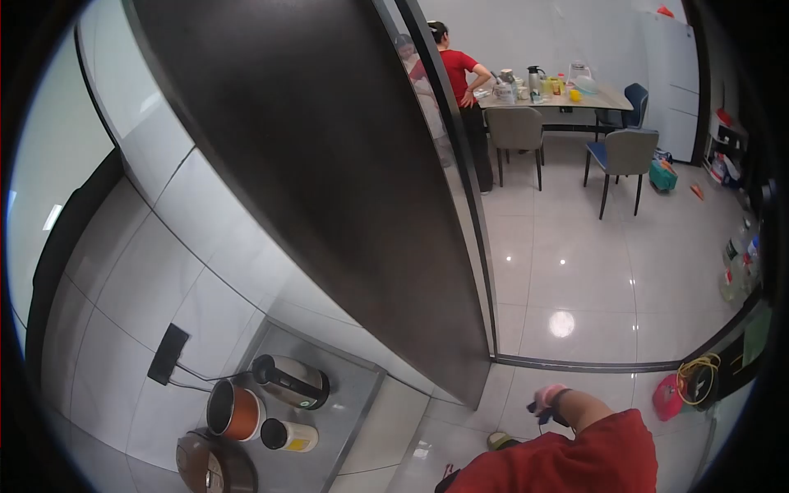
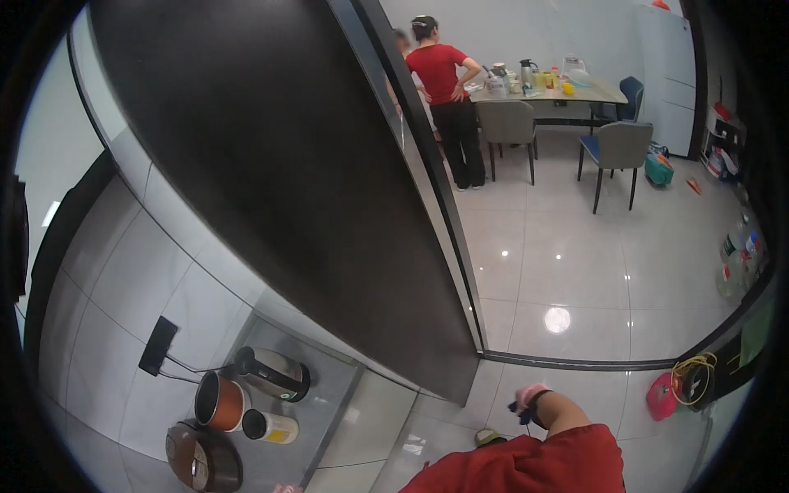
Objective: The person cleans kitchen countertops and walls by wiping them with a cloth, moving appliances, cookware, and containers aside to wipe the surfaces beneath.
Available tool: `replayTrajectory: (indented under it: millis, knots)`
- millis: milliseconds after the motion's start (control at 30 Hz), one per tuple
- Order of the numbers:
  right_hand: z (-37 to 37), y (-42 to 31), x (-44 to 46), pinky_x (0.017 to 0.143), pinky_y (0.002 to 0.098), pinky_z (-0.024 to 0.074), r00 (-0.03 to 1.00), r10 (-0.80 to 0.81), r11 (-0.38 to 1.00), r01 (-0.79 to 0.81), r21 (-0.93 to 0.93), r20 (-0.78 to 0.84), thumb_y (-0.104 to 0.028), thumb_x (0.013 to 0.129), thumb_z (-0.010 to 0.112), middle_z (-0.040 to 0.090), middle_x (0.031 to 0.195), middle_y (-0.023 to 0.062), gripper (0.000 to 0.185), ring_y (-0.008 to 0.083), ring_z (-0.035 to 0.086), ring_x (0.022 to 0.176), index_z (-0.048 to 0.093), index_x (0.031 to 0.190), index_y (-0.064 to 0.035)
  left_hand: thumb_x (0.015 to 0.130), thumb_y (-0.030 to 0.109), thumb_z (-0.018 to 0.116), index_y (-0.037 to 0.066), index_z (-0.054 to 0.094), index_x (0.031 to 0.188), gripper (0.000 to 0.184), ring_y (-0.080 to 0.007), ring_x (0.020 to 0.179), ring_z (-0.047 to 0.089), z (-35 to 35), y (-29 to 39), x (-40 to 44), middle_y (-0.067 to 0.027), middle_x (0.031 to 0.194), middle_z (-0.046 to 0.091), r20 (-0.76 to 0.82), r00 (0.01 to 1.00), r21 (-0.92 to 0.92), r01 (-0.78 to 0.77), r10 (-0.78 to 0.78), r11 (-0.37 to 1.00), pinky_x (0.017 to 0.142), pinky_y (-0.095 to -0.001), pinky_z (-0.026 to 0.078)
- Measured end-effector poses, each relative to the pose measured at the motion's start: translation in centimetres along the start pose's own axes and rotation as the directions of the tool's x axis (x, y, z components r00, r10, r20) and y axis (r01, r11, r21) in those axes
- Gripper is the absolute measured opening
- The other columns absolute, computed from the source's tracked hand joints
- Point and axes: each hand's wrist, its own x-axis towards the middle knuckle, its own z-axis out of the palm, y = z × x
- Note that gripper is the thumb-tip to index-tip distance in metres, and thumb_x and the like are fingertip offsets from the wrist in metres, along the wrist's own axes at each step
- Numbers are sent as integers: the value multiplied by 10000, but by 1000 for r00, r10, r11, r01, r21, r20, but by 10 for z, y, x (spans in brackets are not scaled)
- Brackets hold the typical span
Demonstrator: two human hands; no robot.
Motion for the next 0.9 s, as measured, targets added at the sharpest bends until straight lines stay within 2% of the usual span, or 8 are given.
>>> replayTrajectory:
  millis: [233, 333, 400, 467, 567, 633, 733, 900]
  knots:
    - [21, 56, -72, 815, 365, 516, 933, 336, 927, -351, 128, 130, -429, 709, 717, 680, 1068, 92, 465, 255, 650, 985, 689, 1094, -170, 782, 36, 609, 26, 534, 874, 119, -127, 492, 450, 22, 25, 89, -3, 639, 484, -179, 972, 52, -145, 152, 988, 428, -254, 351]
    - [36, 61, -71, 829, 371, 515, 941, 270, 960, -281, 23, 204, -410, 686, 725, 664, 1119, 91, 480, 276, 639, 1010, 687, 1100, -169, 707, -19, 649, -33, 557, 1112, 415, -129, 645, 552, -8, 43, 138, -69, 843, 589, -33, 988, 314, -131, 149, 940, 513, -296, 454]
    - [77, 79, -18, 891, 390, 498, 946, 22, 977, 49, -209, 324, -371, 697, 703, 635, 1184, 91, 493, 278, 617, 1069, 657, 1156, -197, 742, 27, 669, -38, 471, 1310, 605, -212, 1011, 596, 57, 108, 102, -156, 1229, 579, -194, 970, 657, 18, 146, 753, 824, -304, 499]
    - [85, 67, -6, 866, 369, 500, 983, -30, 999, 36, -32, 181, -390, 666, 742, 667, 1114, 81, 533, 240, 636, 1013, 665, 1125, -129, 758, 91, 690, -27, 477, 1307, 600, -287, 1281, 437, 67, 120, 103, -194, 1345, 490, -171, 943, 579, -139, 286, 804, 1086, -375, 319]
    - [121, 81, 44, 878, 343, 497, 994, -16, 926, 54, 372, -105, -420, 654, 772, 659, 1109, 143, 630, 208, 634, 1006, 643, 1096, 11, 706, 246, 753, -27, 475, 1309, 718, -310, 1320, 385, 50, 116, 142, -231, 1386, 430, -87, 909, 722, -225, 408, 654, 1100, -363, 300]
    - [99, 41, 36, 846, 291, 497, 998, -61, 825, 47, 563, 7, -300, 704, 764, 685, 1029, 145, 542, 167, 638, 951, 624, 1081, 65, 661, 332, 786, -10, 451, 1339, 830, -308, 1376, 287, 56, 117, 154, -245, 1432, 356, -63, 889, 777, -242, 454, 582, 1130, -368, 242]
    - [80, -13, 38, 844, 294, 498, 998, -61, 889, 56, 455, -4, -290, 707, 759, 685, 1027, 146, 533, 170, 640, 948, 623, 1084, 62, 629, 470, 776, 6, 365, 1397, 986, -339, 1393, 231, 63, 118, 182, -243, 1461, 301, 200, 848, 798, -432, 491, 421, 1130, -381, 237]
    - [31, -132, 58, 840, 298, 499, 982, -187, 931, 171, 323, 19, -274, 712, 751, 685, 1024, 148, 517, 177, 643, 942, 622, 1088, 57, 551, 492, 813, 69, 271, 1428, 1114, -426, 1379, 209, 99, 147, 180, -288, 1467, 234, 147, 981, 931, -180, 125, 317, 1090, -454, 307]
